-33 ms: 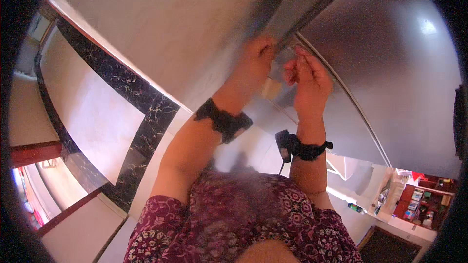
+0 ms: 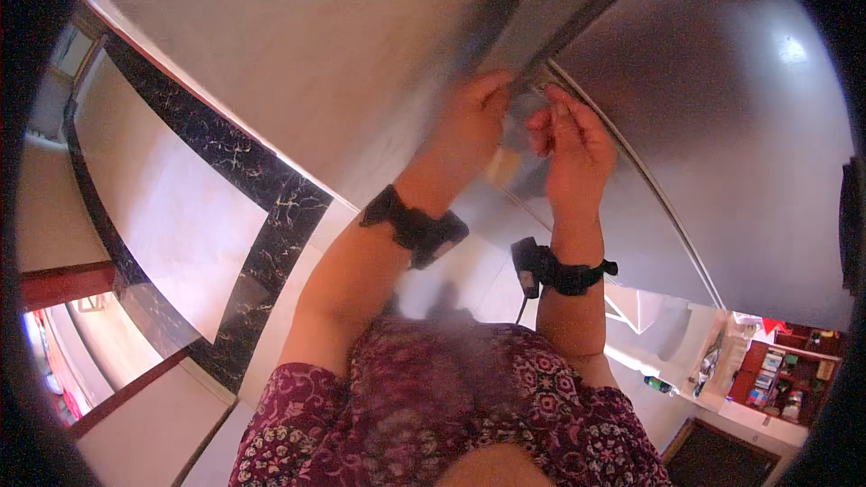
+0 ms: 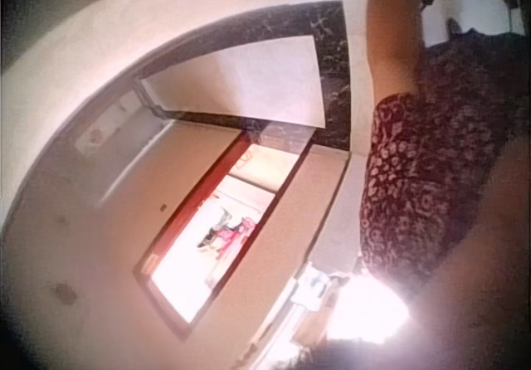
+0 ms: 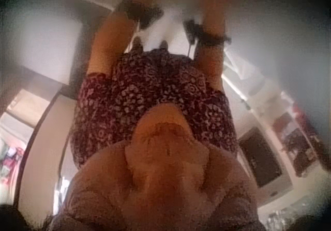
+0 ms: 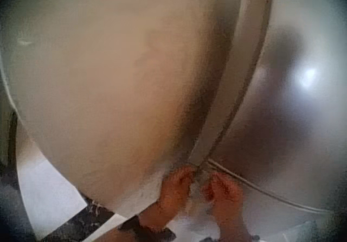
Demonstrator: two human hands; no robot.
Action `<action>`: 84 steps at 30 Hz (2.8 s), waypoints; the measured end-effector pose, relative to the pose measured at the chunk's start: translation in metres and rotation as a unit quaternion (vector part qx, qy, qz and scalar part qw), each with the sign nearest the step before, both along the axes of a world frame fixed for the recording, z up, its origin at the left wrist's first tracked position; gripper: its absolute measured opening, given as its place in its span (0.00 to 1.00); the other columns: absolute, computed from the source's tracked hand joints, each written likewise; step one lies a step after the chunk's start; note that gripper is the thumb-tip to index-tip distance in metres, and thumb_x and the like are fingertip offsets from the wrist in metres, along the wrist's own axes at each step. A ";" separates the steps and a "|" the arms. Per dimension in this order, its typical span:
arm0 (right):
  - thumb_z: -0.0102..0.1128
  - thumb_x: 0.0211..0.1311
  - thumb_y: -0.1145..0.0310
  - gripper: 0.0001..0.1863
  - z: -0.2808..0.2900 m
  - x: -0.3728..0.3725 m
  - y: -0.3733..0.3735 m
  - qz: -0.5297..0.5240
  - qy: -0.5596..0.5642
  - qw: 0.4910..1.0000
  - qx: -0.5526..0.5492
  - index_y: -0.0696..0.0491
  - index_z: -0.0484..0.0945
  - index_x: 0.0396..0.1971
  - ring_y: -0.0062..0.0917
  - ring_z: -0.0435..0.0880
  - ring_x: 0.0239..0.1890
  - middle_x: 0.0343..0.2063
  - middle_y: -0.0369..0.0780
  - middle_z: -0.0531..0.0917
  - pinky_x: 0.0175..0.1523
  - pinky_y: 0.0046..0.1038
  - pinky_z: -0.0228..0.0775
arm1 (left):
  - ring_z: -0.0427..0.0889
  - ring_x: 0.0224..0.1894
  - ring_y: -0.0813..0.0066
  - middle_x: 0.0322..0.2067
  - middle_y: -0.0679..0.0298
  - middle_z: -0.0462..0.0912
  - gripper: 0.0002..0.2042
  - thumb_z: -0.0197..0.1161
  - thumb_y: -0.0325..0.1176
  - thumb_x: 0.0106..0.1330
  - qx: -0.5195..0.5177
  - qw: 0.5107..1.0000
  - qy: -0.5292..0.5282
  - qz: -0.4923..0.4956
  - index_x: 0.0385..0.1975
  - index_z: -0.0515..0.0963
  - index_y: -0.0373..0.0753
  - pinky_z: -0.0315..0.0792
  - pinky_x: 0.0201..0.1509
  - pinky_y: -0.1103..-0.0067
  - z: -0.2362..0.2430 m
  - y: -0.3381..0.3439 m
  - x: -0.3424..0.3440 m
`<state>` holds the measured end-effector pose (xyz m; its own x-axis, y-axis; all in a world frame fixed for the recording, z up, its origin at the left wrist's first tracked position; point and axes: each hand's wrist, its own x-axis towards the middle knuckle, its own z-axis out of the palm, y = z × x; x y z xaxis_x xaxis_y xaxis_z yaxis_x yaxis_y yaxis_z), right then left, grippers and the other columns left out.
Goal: The person uses scissors to cut a piece of tape, then applies it to the refrigerator door seal to secure a loose section.
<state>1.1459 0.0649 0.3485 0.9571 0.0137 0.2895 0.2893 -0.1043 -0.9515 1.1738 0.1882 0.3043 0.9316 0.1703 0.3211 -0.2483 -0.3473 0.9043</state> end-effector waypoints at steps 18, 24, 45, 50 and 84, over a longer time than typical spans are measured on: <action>0.47 0.62 0.74 0.11 -0.010 -0.003 -0.017 -0.022 -0.032 0.999 -0.022 0.58 0.74 0.43 0.18 0.72 0.24 0.25 0.38 0.78 0.31 0.18 0.65 | 0.79 0.32 0.58 0.31 0.52 0.79 0.19 0.52 0.29 0.56 -0.039 0.999 0.021 -0.018 0.50 0.69 0.39 0.72 0.36 0.69 0.017 -0.013 -0.011; 0.57 0.54 0.73 0.12 -0.042 -0.023 -0.035 -0.022 -0.165 0.958 -0.235 0.57 0.76 0.39 0.27 0.77 0.30 0.30 0.41 0.80 0.35 0.26 0.69 | 0.79 0.27 0.67 0.25 0.57 0.80 0.21 0.52 0.28 0.55 -0.075 0.996 0.010 -0.046 0.52 0.68 0.38 0.73 0.31 0.73 0.012 -0.008 -0.011; 0.62 0.50 0.66 0.11 -0.062 -0.157 -0.138 0.066 0.183 0.927 -0.321 0.59 0.76 0.25 0.19 0.76 0.22 0.19 0.39 0.78 0.27 0.22 0.68 | 0.57 0.60 0.45 0.58 0.44 0.57 0.35 0.51 0.19 0.51 0.013 0.981 -0.168 0.095 0.62 0.49 0.36 0.52 0.64 0.67 0.000 -0.065 -0.012; 0.63 0.51 0.63 0.13 -0.080 -0.177 -0.199 0.000 0.214 0.901 -0.378 0.58 0.77 0.25 0.20 0.77 0.21 0.19 0.39 0.79 0.27 0.23 0.69 | 0.65 0.56 0.48 0.52 0.46 0.68 0.31 0.51 0.18 0.48 -0.046 0.987 -0.030 0.153 0.57 0.58 0.36 0.60 0.59 0.68 0.000 -0.047 0.015; 0.63 0.50 0.73 0.09 -0.066 -0.158 -0.248 -0.105 0.226 0.932 -0.264 0.62 0.74 0.27 0.17 0.73 0.25 0.22 0.37 0.78 0.32 0.20 0.66 | 0.40 0.65 0.44 0.62 0.38 0.41 0.31 0.46 0.34 0.63 -0.105 0.948 -0.191 0.231 0.60 0.43 0.24 0.35 0.66 0.60 0.020 -0.109 0.012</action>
